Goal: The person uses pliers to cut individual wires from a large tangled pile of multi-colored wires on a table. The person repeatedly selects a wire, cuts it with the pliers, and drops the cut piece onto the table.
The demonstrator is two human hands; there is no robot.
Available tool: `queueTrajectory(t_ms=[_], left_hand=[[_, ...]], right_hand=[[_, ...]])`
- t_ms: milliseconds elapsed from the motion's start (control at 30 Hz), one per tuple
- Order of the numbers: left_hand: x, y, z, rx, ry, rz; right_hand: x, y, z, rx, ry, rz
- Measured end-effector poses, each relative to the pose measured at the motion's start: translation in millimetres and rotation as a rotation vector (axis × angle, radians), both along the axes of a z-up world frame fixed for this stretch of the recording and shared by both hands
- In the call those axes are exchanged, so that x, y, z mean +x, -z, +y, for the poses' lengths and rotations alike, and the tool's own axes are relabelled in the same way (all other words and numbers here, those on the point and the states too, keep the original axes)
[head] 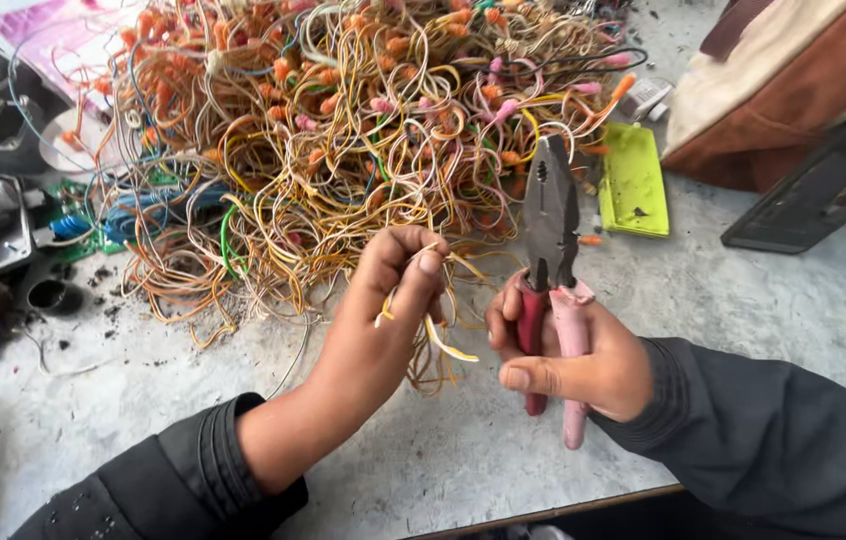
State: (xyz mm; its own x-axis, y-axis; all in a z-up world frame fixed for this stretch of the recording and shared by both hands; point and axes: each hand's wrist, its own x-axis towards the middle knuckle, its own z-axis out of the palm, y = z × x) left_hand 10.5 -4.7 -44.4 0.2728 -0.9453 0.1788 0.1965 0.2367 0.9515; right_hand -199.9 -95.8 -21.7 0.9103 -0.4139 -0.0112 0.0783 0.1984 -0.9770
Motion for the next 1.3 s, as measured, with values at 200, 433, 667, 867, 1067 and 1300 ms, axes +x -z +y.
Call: queueTrajectory(t_ms=[200, 433, 667, 867, 1067, 1300], left_hand=[[7, -21, 5, 0.013, 0.173, 0.485], [-1, -37, 20, -0.062, 0.315, 0.607], [-3, -35, 33, 0.013, 0.272, 0.553], [-7, -23, 29, 0.005, 0.123, 0.041], [-14, -8, 21, -0.074, 0.048, -0.463], [-11, -7, 8, 0.222, 0.189, -0.519]], right_hand=[[2, -5, 0, 0.036, 0.118, 0.141], [3, 13, -7, 0.275, 0.063, 0.261], [10, 28, 0, 0.316, -0.113, 0.272], [6, 14, 3, 0.19, -0.163, 0.167], [-7, -17, 0, 0.224, -0.039, 0.276], [-6, -13, -5, -0.132, 0.09, 0.029]])
